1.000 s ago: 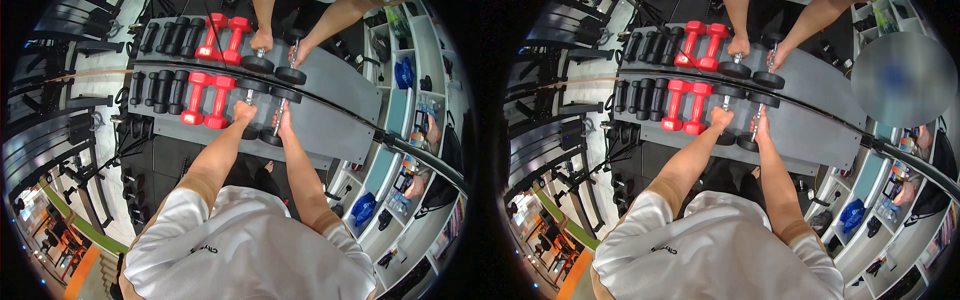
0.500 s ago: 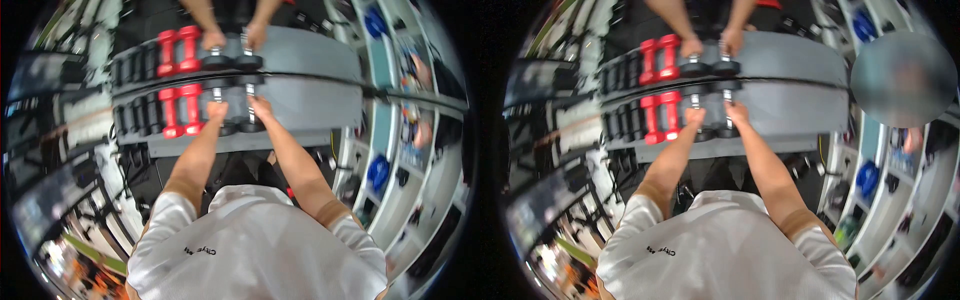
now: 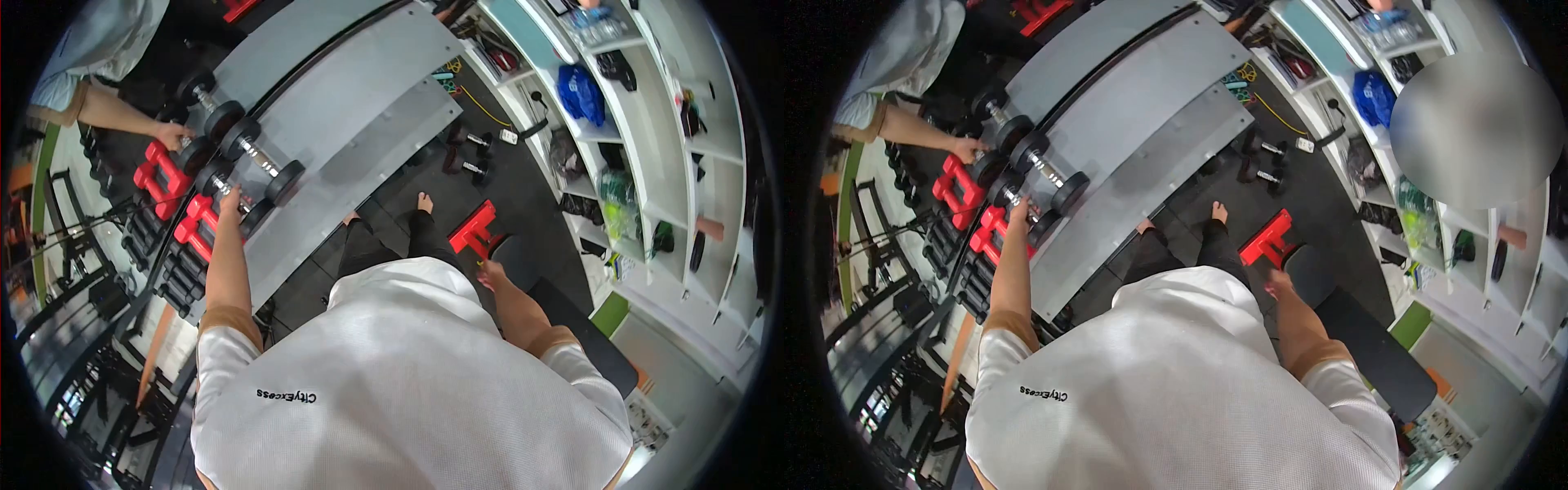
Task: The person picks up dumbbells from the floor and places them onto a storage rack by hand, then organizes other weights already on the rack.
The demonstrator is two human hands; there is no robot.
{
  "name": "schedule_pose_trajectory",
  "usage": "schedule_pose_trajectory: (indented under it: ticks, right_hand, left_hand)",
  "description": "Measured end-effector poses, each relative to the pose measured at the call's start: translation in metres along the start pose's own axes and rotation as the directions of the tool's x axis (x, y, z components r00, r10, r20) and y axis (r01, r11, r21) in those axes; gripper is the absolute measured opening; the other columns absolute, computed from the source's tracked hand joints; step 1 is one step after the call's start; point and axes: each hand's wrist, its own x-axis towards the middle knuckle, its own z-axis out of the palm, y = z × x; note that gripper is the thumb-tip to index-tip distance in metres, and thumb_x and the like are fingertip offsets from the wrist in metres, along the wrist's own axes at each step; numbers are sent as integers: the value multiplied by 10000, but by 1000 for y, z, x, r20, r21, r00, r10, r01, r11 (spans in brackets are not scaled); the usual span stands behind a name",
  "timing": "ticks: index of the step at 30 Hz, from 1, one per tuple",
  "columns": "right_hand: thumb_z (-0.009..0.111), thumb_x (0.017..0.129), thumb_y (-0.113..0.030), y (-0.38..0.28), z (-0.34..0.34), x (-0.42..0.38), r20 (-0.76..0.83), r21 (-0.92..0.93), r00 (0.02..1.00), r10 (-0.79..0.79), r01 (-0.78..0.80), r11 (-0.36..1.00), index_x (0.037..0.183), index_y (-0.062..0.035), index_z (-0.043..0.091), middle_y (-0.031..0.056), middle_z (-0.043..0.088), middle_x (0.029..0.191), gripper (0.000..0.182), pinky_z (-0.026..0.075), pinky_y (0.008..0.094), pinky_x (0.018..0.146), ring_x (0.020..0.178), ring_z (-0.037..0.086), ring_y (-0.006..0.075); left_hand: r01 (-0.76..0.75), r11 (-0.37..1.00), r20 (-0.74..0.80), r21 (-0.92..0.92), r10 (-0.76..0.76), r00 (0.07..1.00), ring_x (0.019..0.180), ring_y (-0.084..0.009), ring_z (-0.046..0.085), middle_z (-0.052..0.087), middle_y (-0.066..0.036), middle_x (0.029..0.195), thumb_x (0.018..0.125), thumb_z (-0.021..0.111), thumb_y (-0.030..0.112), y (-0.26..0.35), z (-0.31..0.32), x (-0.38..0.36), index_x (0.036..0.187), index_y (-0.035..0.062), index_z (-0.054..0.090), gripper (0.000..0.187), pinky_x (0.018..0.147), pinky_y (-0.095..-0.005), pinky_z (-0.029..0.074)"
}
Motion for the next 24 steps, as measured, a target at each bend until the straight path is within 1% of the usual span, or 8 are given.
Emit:
schedule_pose_trajectory:
  ticks: [4, 7, 10, 12, 13, 15, 21, 24]
  right_hand:
    - [390, 840, -343, 49, -57, -37, 43, 125, 986, 162, -166, 978, 980, -104, 534, 85, 618, 938, 312, 439, 371, 748, 844, 583, 206]
    - [364, 860, -321, 69, -80, -16, 94, 213, 986, 138, -155, 965, 1051, -102, 524, 85, 617, 970, 332, 442, 368, 788, 899, 588, 206]
    - [369, 872, -291, 66, -92, 5, 217, 290, 976, 19, -83, 953, 1003, -93, 534, 81, 620, 944, 289, 468, 322, 737, 863, 597, 178]
    - [386, 869, -297, 52, -103, 23, 263, 253, 964, -23, -46, 966, 973, -94, 537, 76, 620, 918, 274, 474, 324, 714, 828, 600, 178]
    - [402, 865, -304, 43, -108, 32, 287, 227, 956, -65, -2, 974, 944, -94, 540, 72, 620, 891, 263, 480, 325, 690, 794, 602, 178]
    - [444, 855, -341, 22, -121, 45, 414, 142, 907, -79, 22, 990, 836, -100, 552, 51, 609, 796, 265, 482, 319, 634, 686, 591, 162]
    - [567, 774, -396, -65, -139, -7, 720, -502, 680, 140, 370, 782, 700, -105, 553, -9, 528, 619, 300, 411, 229, 471, 495, 482, 102]
    - [571, 743, -232, -67, -129, 17, 759, -470, 651, -4, 553, 688, 846, -102, 623, -16, 548, 648, 174, 395, 249, 425, 492, 475, 89]
  left_hand:
    - [-167, 719, -301, 675, 475, 827, 935, -356, 560, 595, -217, 953, 721, 630, 427, -1, -11, -47, 931, -63, 557, 539, 831, -405, 419]
    - [-518, 353, -223, 779, 928, 298, 796, -307, 582, 598, -178, 845, 751, 603, 245, -26, 39, -164, 920, -26, 563, 322, 752, -386, 449]
    - [-714, 365, 170, 597, 813, 557, 696, -248, 568, 588, -125, 754, 787, 532, 151, -106, 77, -234, 852, 20, 577, 153, 662, -334, 461]
    - [-257, 810, 398, 528, 32, 917, 648, -163, 583, 619, -75, 732, 811, 524, 194, -175, 98, -273, 843, 39, 602, 177, 553, -290, 474]
    - [-410, 878, 791, 245, 63, 608, 665, -139, 603, 631, -68, 754, 794, 549, 238, -218, 88, -264, 853, 47, 626, 215, 555, -281, 493]
    - [-65, 613, 260, 788, -235, 937, 728, -200, 631, 646, -128, 801, 753, 573, 281, -204, 166, -375, 850, 19, 640, 287, 634, -310, 511]
    - [-371, 450, 366, 812, 101, 925, 827, -325, 623, 626, -228, 872, 693, 605, 294, -263, 200, -389, 825, -22, 637, 344, 748, -339, 487]
    - [-267, 654, 527, 708, -238, 816, 704, -172, 602, 644, -94, 783, 717, 563, 167, -278, 170, -396, 841, 23, 667, 216, 623, -277, 469]
